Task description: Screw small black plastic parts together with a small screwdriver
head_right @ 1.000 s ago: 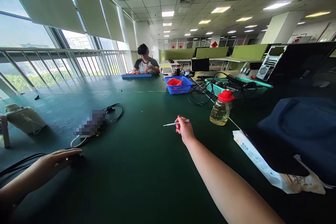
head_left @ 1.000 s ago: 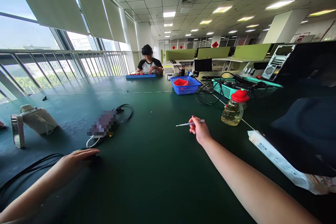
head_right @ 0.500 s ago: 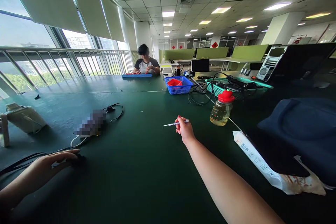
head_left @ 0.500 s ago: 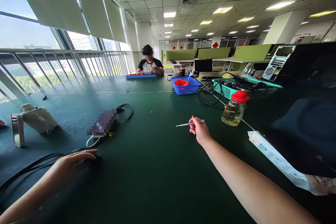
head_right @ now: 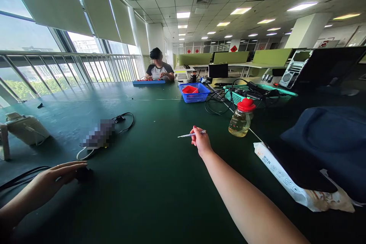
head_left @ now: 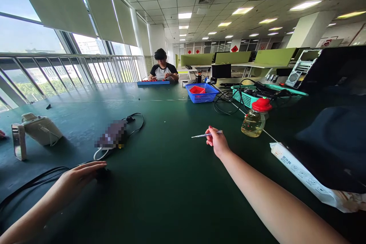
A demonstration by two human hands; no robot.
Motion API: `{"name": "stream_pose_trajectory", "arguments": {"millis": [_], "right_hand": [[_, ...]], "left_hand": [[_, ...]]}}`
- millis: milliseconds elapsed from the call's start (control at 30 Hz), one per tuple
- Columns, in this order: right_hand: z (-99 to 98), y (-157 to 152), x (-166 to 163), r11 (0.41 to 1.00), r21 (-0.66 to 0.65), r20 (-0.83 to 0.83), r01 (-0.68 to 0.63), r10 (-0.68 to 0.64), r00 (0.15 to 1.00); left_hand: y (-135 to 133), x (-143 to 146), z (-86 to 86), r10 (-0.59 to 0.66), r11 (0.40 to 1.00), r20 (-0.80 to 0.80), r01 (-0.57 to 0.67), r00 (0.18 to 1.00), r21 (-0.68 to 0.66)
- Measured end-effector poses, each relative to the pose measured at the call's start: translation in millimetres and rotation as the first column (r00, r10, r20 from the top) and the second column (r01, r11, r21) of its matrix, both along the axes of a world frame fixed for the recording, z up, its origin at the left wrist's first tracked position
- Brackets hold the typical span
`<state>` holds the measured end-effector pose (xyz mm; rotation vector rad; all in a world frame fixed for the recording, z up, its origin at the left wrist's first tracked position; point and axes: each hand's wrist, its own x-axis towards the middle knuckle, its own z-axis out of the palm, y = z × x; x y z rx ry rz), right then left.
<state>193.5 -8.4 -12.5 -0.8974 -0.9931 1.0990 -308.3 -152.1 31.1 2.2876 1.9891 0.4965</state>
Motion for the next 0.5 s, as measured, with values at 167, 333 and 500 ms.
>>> {"name": "stream_pose_trajectory", "arguments": {"millis": [167,333,500], "right_hand": [[1.1,-1,0,1.0,0.0,0.011,-0.005,0.005,1.0],[-1.4,0,1,1.0,-0.007,0.01,0.001,-0.001,1.0],[-3.5,2,2,1.0,0.006,0.024,-0.002,0.002,1.0]], "left_hand": [[-1,4,1.8,0.012,0.999,0.025,-0.011,1.0,-0.045],[-2,9,2.9,-0.017,0.997,0.022,0.019,1.0,-0.076],[-6,25,8.5,0.058,0.985,-0.041,-0.064,0.997,-0.16]]}}
